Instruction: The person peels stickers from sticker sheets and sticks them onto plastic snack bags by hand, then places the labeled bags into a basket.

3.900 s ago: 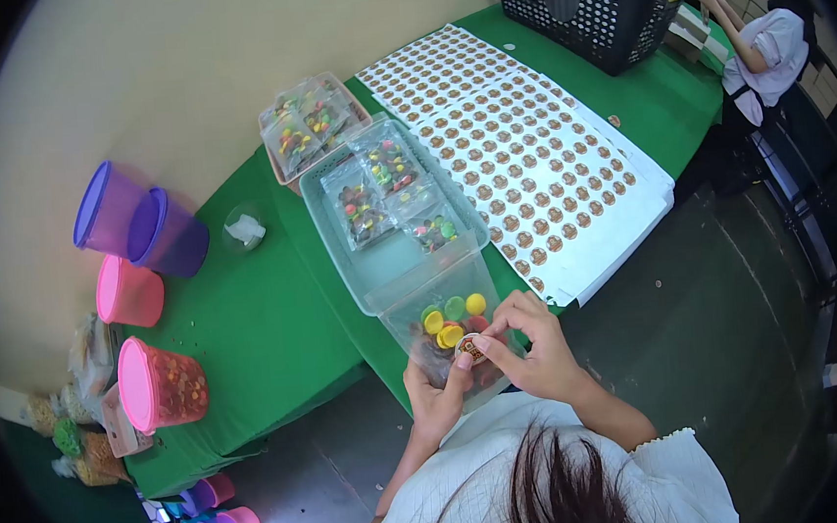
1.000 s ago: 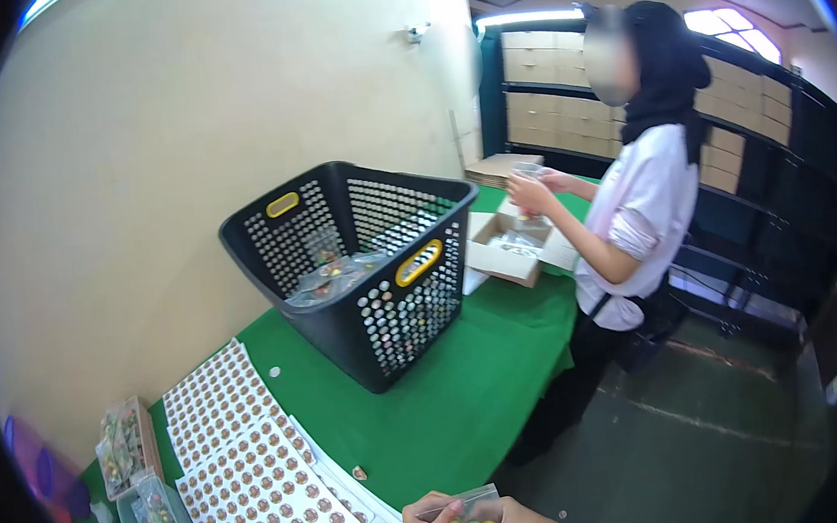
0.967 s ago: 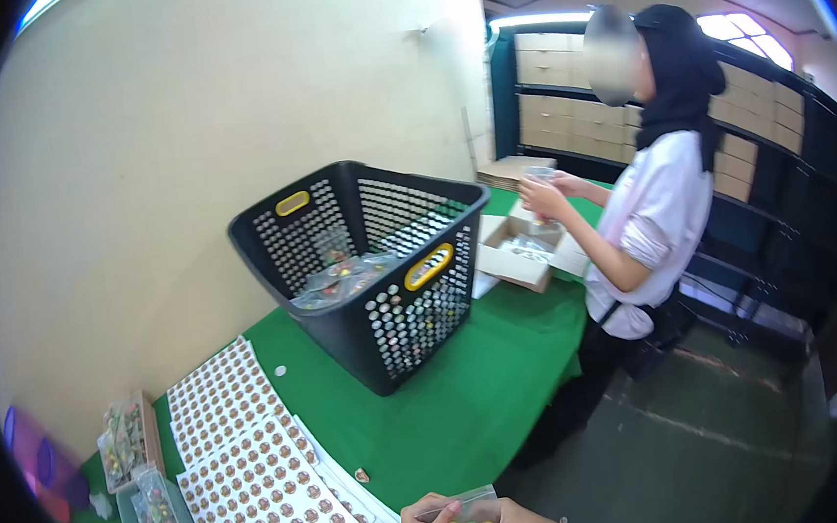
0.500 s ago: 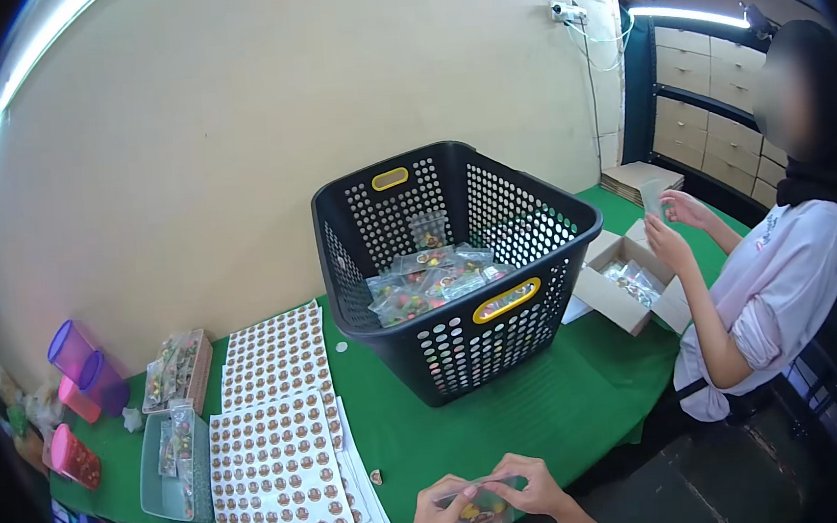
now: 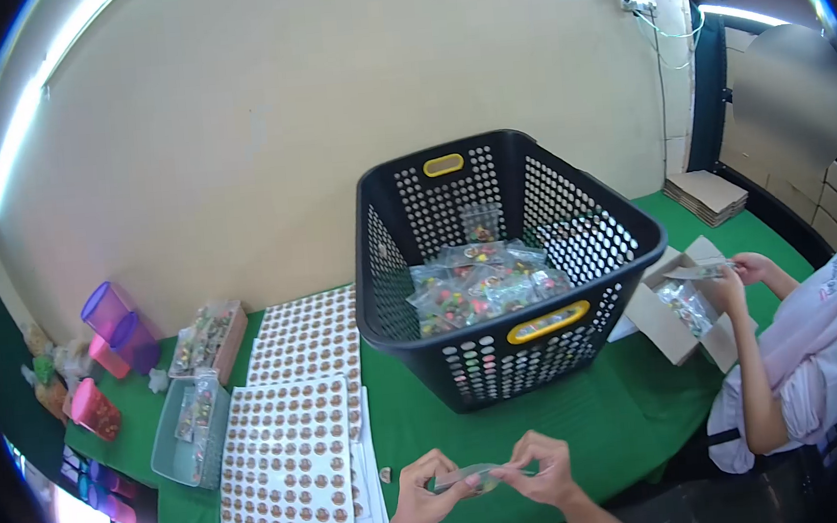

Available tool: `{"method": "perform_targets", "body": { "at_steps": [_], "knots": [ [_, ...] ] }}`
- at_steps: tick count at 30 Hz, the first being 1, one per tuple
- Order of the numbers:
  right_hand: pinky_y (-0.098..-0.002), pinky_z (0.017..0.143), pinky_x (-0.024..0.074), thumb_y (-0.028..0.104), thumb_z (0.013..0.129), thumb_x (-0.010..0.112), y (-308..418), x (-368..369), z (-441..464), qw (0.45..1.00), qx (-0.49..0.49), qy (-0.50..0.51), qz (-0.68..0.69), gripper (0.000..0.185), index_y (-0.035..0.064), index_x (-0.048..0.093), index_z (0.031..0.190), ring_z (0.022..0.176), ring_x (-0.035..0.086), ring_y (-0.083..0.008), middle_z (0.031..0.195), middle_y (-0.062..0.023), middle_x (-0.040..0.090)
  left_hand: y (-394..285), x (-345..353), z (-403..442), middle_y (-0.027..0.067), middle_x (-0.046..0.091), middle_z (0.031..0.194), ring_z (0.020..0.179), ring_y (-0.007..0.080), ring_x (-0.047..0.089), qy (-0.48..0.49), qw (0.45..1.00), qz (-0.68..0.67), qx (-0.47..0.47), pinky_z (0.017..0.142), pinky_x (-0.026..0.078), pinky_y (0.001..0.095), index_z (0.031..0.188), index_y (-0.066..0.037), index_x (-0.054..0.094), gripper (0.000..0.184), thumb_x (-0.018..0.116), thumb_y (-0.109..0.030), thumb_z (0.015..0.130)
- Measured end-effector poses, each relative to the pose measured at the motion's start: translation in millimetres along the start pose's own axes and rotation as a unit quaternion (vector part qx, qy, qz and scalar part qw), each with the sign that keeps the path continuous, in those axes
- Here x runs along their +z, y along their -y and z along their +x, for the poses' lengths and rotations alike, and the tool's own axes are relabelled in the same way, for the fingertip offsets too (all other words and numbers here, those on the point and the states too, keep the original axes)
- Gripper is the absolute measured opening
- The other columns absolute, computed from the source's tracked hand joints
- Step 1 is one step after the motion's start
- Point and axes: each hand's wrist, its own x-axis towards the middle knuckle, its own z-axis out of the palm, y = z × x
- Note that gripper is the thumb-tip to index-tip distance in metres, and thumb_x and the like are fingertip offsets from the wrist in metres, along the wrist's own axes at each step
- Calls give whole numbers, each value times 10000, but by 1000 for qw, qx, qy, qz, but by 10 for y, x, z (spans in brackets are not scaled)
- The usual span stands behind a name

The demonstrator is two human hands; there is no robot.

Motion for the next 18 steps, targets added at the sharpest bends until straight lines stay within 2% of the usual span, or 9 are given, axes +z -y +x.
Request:
{"method": "perform_targets", "body": {
  "at_steps": [4,6,8,11,12,15,16,17,18],
  "knots": [
    [-231,457,375,59,562,767,219,-301,878,988,-148,55,1,200,38,574,609,517,488,-125,591,-51,532,-553,-158,688,86,578,706,655,172,549,9,978,61,200,610,435,276,654,-16,565,75,638,-6,671],
    [-220,462,373,58,565,764,380,-410,1340,971,-234,58,11,181,45,599,637,514,483,-122,596,-45,530,-876,-253,1107,96,589,712,648,193,545,16,936,138,322,616,438,297,687,-9,591,46,633,-13,668],
    [-221,461,384,55,579,750,613,-567,1772,954,-294,41,-42,159,51,607,650,516,488,-120,599,-44,537,-1193,-303,1433,79,593,735,695,198,565,-3,926,175,334,619,442,289,701,-39,618,41,649,-52,677],
    [-244,485,393,66,632,703,968,-799,2480,894,-401,36,-199,112,57,592,640,541,501,-141,605,-40,552,-1513,-304,1977,100,563,664,618,206,549,-57,877,221,423,546,440,290,672,-6,594,64,641,-45,693],
    [-252,510,398,73,660,678,1025,-863,2719,892,-394,56,-213,90,45,593,655,562,509,-147,616,-50,555,-1619,-319,2212,102,545,628,593,205,540,-71,852,247,455,528,428,293,659,2,576,87,636,-46,701],
    [-256,561,405,130,708,645,1165,-1015,3433,911,-293,116,-264,143,2,586,684,583,510,-148,614,-65,545,-1853,-444,2936,137,555,615,552,218,549,-76,828,306,464,528,427,313,655,28,561,230,614,-178,742],
    [-259,595,407,177,724,637,1148,-1040,3626,908,-257,115,-310,193,-8,587,703,603,508,-133,629,-71,541,-1851,-447,3164,137,562,611,562,227,561,-71,847,281,446,540,435,318,639,29,558,237,619,-178,737],
    [-280,612,416,185,734,616,1080,-1039,3790,905,-235,124,-333,191,-3,584,719,636,524,-157,657,-86,545,-1816,-428,3334,132,563,599,575,245,566,-76,877,256,400,550,441,313,637,20,564,220,631,-173,719],
    [-301,629,424,193,745,596,954,-1031,3904,900,-212,133,-357,192,2,582,735,669,540,-182,685,-100,550,-1693,-388,3472,132,563,599,575,245,566,-77,879,256,395,550,441,313,637,20,564,220,631,-173,719]
  ]
}}
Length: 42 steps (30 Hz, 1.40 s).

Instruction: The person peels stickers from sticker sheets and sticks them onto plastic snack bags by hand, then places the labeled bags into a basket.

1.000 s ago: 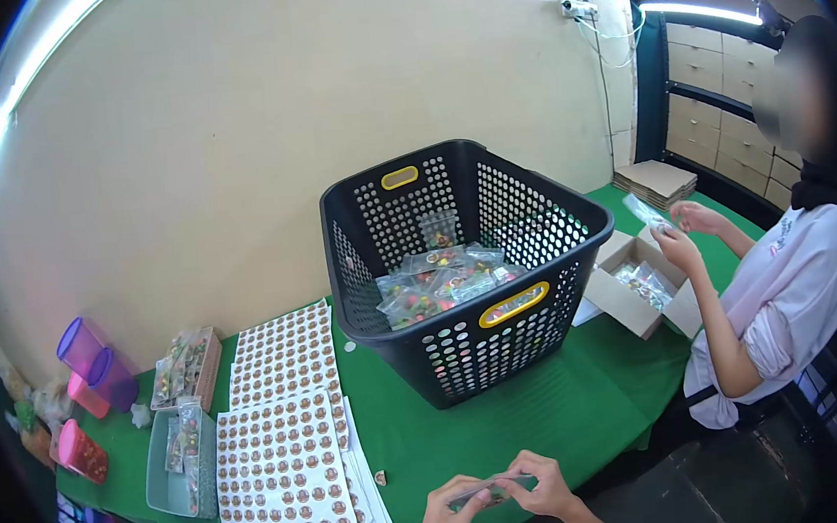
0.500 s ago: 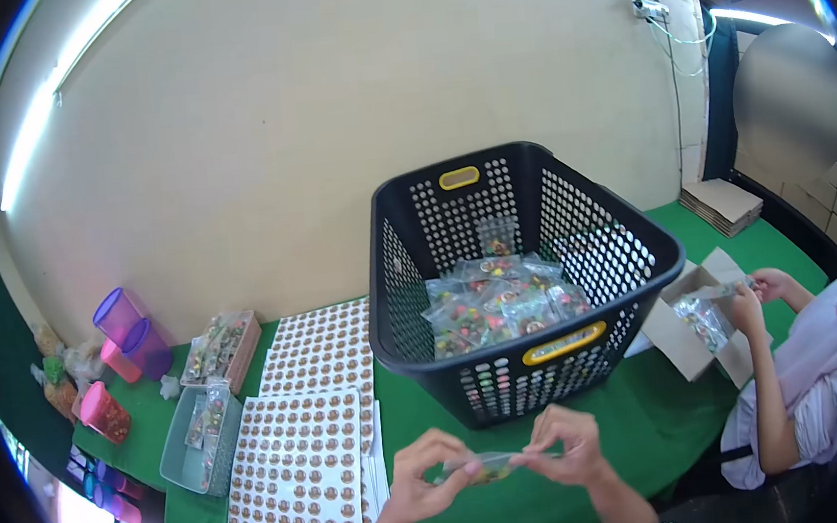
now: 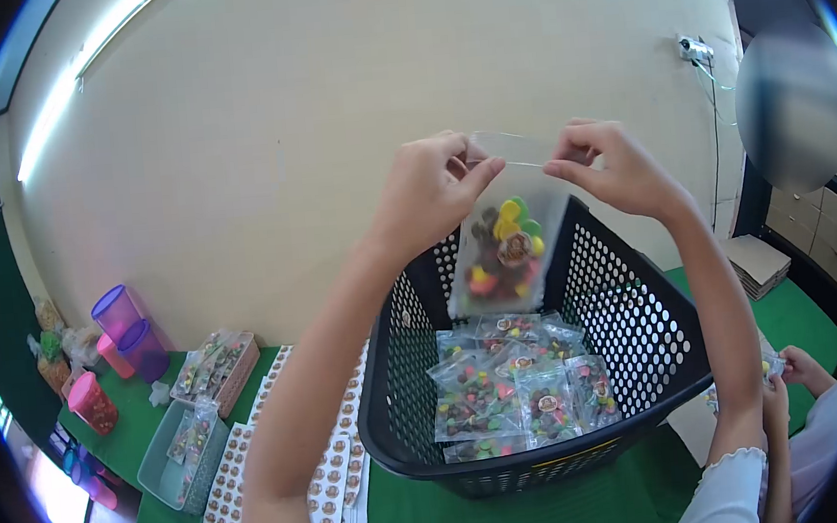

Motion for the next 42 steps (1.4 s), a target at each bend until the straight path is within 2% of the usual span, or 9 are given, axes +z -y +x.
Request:
{"method": "perform_targets", "body": {
  "at_steps": [6,11,18,23,26,30,32,40,42],
  "knots": [
    [-389,746,445,184,731,545,-870,790,-298,951,11,221,-216,174,29,582,803,850,543,-298,834,-135,560,750,913,-663,93,580,753,732,264,578,221,939,260,-31,616,474,353,744,-59,588,143,566,-200,735],
    [-367,732,467,161,688,572,-796,1040,-455,888,66,404,-207,160,35,609,779,857,557,-284,843,-141,585,744,1043,-1022,68,556,854,783,257,570,384,901,199,-39,653,477,364,774,-65,583,137,536,-193,752],
    [-361,617,440,181,745,560,-647,750,-315,986,-69,80,-127,171,14,561,707,692,544,-291,707,-129,560,752,655,-699,86,596,726,645,173,581,121,987,33,-97,605,467,274,818,-45,622,108,603,-121,744],
    [-342,574,404,227,771,553,-481,519,-187,997,-39,30,-59,254,-5,501,683,627,507,-283,653,-128,517,645,537,-553,58,560,591,523,115,519,2,980,-97,-173,516,429,250,711,-10,614,203,658,-208,715],
    [-361,581,403,224,778,530,-522,587,-228,998,-33,16,-59,253,0,485,668,666,519,-295,689,-127,523,592,523,-559,52,560,659,560,121,510,66,980,39,-185,540,428,263,760,-3,587,257,676,-236,697],
    [-361,638,418,180,784,510,-571,818,-239,998,-17,-62,8,206,-18,511,724,728,528,-305,805,-138,531,634,713,-574,136,482,995,873,192,490,-147,973,150,-91,676,421,285,977,29,498,430,658,-268,711],
    [-349,709,422,165,782,508,-550,942,-199,968,14,-230,96,217,-49,527,747,784,536,-309,836,-163,540,583,734,-543,166,424,1095,1005,229,445,-54,976,-111,-177,780,419,320,1076,44,450,505,608,-313,756],
    [-377,879,341,269,872,348,-317,918,-289,959,50,19,280,329,-15,390,1032,970,470,-330,1087,-215,434,361,814,-572,162,469,1115,1050,226,458,36,951,-281,-127,851,394,311,1181,42,388,490,384,-346,882],
    [-341,888,337,188,859,389,-433,781,-254,974,47,84,207,268,-2,391,1047,1023,449,-254,1125,-166,454,382,664,-529,127,452,1175,1094,199,440,130,910,-289,-268,911,356,339,1211,8,381,506,273,-380,905]
  ]
}}
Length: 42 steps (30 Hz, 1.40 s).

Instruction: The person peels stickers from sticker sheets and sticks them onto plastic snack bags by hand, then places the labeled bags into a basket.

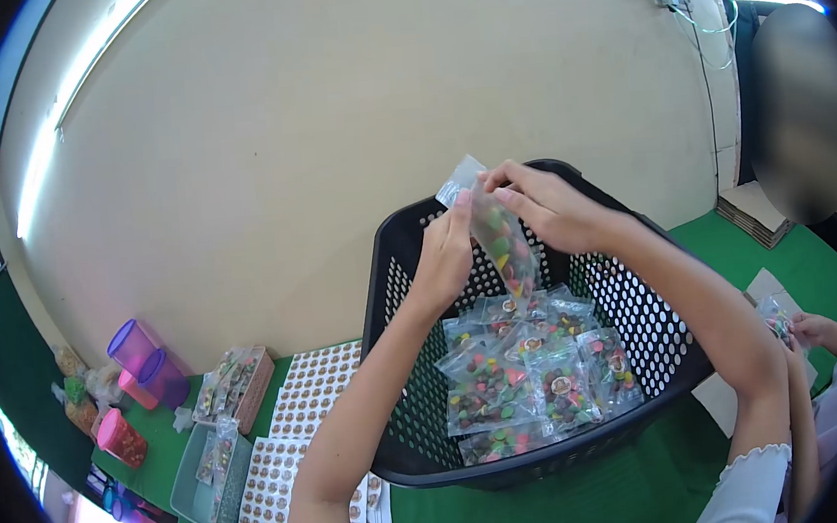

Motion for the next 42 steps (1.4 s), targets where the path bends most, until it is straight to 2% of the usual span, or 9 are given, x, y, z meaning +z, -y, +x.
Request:
{"method": "perform_targets", "body": {
  "at_steps": [2,6,9,16,18,31,34,36,42],
  "knots": [
    [-367,848,375,184,784,505,-123,-89,-27,958,-107,-97,-248,315,27,426,1046,968,486,-289,998,-162,511,107,-79,49,114,545,1056,979,177,529,-12,1000,27,-3,872,394,320,1147,23,455,463,300,-342,909],
    [-368,860,370,155,700,595,-108,-208,-57,964,-120,-111,-210,378,23,462,1028,976,490,-279,966,-153,540,118,-37,40,112,600,929,809,138,578,34,987,150,51,734,456,255,1040,49,536,338,423,-229,884],
    [-329,772,426,97,661,606,-57,-241,-41,986,-20,101,-127,244,4,566,883,827,563,-240,802,-132,603,100,-21,16,84,631,772,704,82,552,20,969,240,62,657,453,230,908,21,619,262,541,-216,826],
    [-323,622,448,66,719,557,-56,-90,-52,970,-18,126,-207,106,-16,581,782,663,578,-242,697,-148,594,119,-54,32,77,629,758,652,73,557,24,958,283,45,618,477,230,873,30,626,209,587,-157,787],
    [-338,630,443,87,732,547,-27,-81,-44,963,-12,128,-239,107,-12,575,763,665,570,-256,685,-146,588,149,-70,42,121,613,635,501,101,558,10,959,240,147,519,461,244,806,-9,645,194,610,-191,747],
    [-403,649,421,267,795,482,36,-4,-13,921,-7,97,-377,287,20,600,709,695,538,-318,677,-164,569,142,-120,55,58,553,642,606,129,547,-29,948,288,133,579,493,274,718,24,532,238,613,-195,766],
    [-412,684,446,261,793,456,54,-20,-17,932,19,54,-357,290,31,609,704,788,558,-309,734,-176,583,153,-67,32,93,557,794,718,162,551,-74,930,342,113,635,477,297,827,18,524,307,649,-246,732],
    [-399,657,449,257,794,455,-27,-62,-29,936,17,28,-352,297,17,610,712,739,564,-310,710,-178,584,146,59,26,172,481,918,792,246,520,-223,888,311,256,711,437,324,1001,23,449,519,659,-333,687],
    [-333,533,417,280,829,445,22,126,-7,992,87,-57,-67,376,-58,559,711,534,541,-231,578,-159,556,179,192,-26,212,485,965,870,342,535,12,911,349,219,731,429,384,1058,43,399,551,616,-337,723]
  ]
}}
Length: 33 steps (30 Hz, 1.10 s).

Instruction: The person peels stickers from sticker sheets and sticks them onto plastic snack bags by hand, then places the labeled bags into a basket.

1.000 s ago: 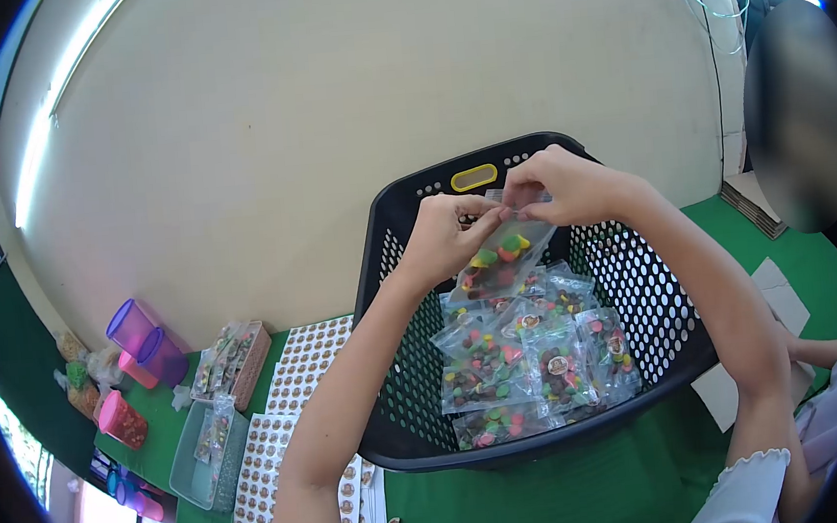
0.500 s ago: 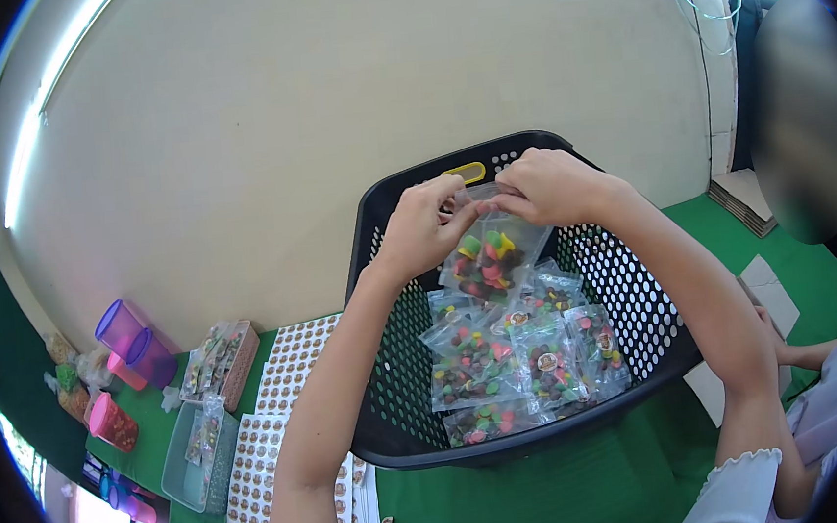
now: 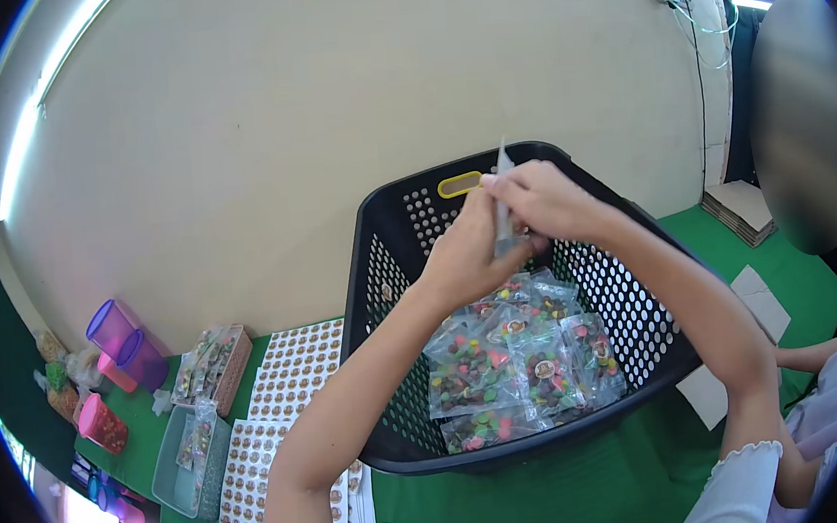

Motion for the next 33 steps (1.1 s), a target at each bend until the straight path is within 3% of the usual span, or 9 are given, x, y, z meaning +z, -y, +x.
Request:
{"method": "perform_targets", "body": {
  "at_steps": [3,9,11,12,15,19,26,29,33],
  "knots": [
    [-346,553,424,323,849,423,62,73,9,998,17,-20,61,432,-48,552,667,556,550,-224,567,-156,540,47,-49,35,182,572,779,761,335,558,-68,992,-92,-57,643,434,391,958,19,500,280,412,-227,856],
    [-371,635,437,302,783,533,-74,-236,24,982,-26,-99,-156,307,-1,577,763,679,573,-274,678,-149,585,115,-213,19,146,571,638,596,300,558,-5,992,-34,-124,550,427,353,799,-17,589,335,438,-313,843],
    [-306,618,452,226,767,579,-305,-190,81,933,-272,-187,-146,253,-19,561,831,619,537,-205,710,-100,579,141,-257,6,119,550,559,503,267,529,18,993,-8,-118,491,415,330,745,-21,601,372,476,-363,822],
    [-306,618,452,226,767,579,-286,-201,65,932,-275,-187,-143,253,-19,561,831,619,537,-205,710,-100,579,163,-264,-8,119,550,559,503,267,529,16,993,-4,-119,491,415,330,745,-21,601,372,476,-363,822],
    [-312,710,452,188,754,573,-126,-323,22,982,-69,169,-41,253,-36,579,873,739,577,-198,743,-121,600,190,-293,5,90,550,525,502,171,544,30,990,-65,-119,494,417,302,715,-5,605,366,558,-361,783],
    [-242,654,464,115,818,525,-116,-386,37,992,-22,113,58,162,-30,559,883,683,561,-103,751,-49,590,222,-303,-20,21,601,739,632,58,528,58,972,-182,-139,540,417,218,846,0,583,261,673,-210,721],
    [-222,611,455,243,776,610,-51,-305,46,979,13,-73,191,341,-29,516,958,663,566,-97,751,-73,600,243,-263,-8,-2,585,753,651,31,505,59,946,-255,-189,567,391,174,881,0,572,269,676,-190,722],
    [-213,586,447,289,759,628,-144,-342,2,971,52,174,156,356,-21,547,913,643,569,-93,718,-58,601,168,-302,2,-21,549,712,621,23,463,18,941,-270,-202,535,370,174,903,2,556,321,682,-223,713],
    [-201,548,438,261,766,622,-104,-259,13,975,44,166,144,283,-18,597,809,559,562,-82,640,-39,597,198,-263,20,-2,565,727,616,21,458,-46,927,-341,-148,555,388,177,945,8,525,345,668,-217,726]
  ]
}}
